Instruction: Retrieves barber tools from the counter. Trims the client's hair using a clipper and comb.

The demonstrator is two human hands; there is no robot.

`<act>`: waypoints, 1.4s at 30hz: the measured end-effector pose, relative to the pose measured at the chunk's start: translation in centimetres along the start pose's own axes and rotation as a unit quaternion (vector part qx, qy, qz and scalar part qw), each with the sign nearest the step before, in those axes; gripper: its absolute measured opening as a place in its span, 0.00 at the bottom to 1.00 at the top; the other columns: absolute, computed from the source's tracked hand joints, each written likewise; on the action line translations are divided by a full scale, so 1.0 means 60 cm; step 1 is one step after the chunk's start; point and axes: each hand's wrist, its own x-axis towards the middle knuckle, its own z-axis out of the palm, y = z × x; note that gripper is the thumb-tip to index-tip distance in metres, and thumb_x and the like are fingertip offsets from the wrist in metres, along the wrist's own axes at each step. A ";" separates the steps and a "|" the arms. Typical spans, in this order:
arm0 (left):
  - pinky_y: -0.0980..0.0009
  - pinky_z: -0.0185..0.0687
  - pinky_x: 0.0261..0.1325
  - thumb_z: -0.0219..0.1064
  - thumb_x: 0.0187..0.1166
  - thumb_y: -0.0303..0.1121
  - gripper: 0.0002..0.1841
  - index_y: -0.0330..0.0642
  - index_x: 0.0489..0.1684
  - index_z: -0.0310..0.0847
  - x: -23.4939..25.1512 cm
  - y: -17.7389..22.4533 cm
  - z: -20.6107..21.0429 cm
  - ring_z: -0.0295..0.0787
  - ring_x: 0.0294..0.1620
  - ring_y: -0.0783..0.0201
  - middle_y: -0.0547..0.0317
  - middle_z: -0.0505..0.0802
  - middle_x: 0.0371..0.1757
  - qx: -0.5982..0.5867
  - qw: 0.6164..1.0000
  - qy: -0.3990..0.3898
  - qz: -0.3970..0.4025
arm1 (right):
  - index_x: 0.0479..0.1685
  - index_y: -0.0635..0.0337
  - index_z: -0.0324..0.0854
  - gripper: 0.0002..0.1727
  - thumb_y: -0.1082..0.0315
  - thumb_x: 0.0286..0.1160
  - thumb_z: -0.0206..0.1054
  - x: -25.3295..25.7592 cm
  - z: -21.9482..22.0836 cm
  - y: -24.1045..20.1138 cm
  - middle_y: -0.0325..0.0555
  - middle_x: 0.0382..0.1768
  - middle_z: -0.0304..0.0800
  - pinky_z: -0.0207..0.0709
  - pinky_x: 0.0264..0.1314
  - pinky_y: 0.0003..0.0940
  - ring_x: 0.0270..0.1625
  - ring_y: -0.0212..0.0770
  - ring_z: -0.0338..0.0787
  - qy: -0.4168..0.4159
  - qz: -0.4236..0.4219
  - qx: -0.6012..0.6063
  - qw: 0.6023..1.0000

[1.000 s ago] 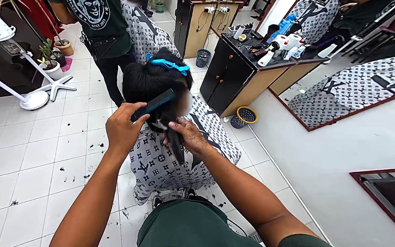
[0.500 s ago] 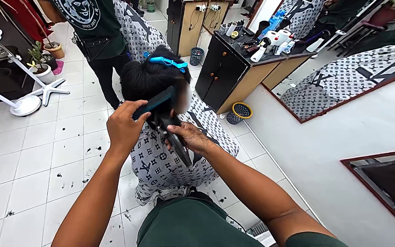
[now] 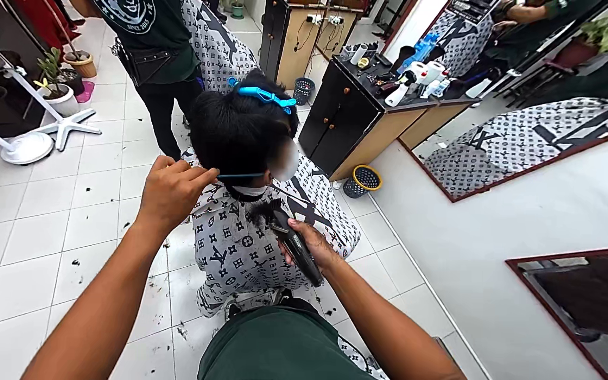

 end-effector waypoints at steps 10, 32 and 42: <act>0.65 0.90 0.44 0.61 0.88 0.32 0.15 0.33 0.58 0.90 -0.009 0.026 0.000 0.94 0.34 0.61 0.45 0.97 0.41 -0.221 0.959 0.100 -0.148 | 0.51 0.65 0.82 0.21 0.55 0.75 0.73 0.051 0.038 -0.034 0.44 0.36 0.87 0.85 0.42 0.34 0.34 0.34 0.88 0.047 -0.031 -0.315 0.947; 0.68 0.82 0.53 0.80 0.71 0.31 0.16 0.38 0.55 0.91 0.010 0.063 0.028 0.90 0.48 0.62 0.49 0.94 0.51 -0.237 0.930 0.113 -0.258 | 0.59 0.69 0.79 0.18 0.63 0.82 0.66 0.092 0.072 -0.081 0.52 0.37 0.93 0.89 0.47 0.36 0.38 0.40 0.94 0.023 -0.151 -0.150 0.977; 0.67 0.84 0.56 0.78 0.74 0.33 0.16 0.39 0.57 0.91 0.006 0.061 0.033 0.90 0.51 0.62 0.49 0.94 0.52 -0.234 0.933 0.114 -0.247 | 0.66 0.68 0.74 0.21 0.59 0.86 0.58 0.085 0.070 -0.080 0.56 0.39 0.92 0.91 0.48 0.41 0.38 0.46 0.94 -0.023 -0.148 -0.051 0.987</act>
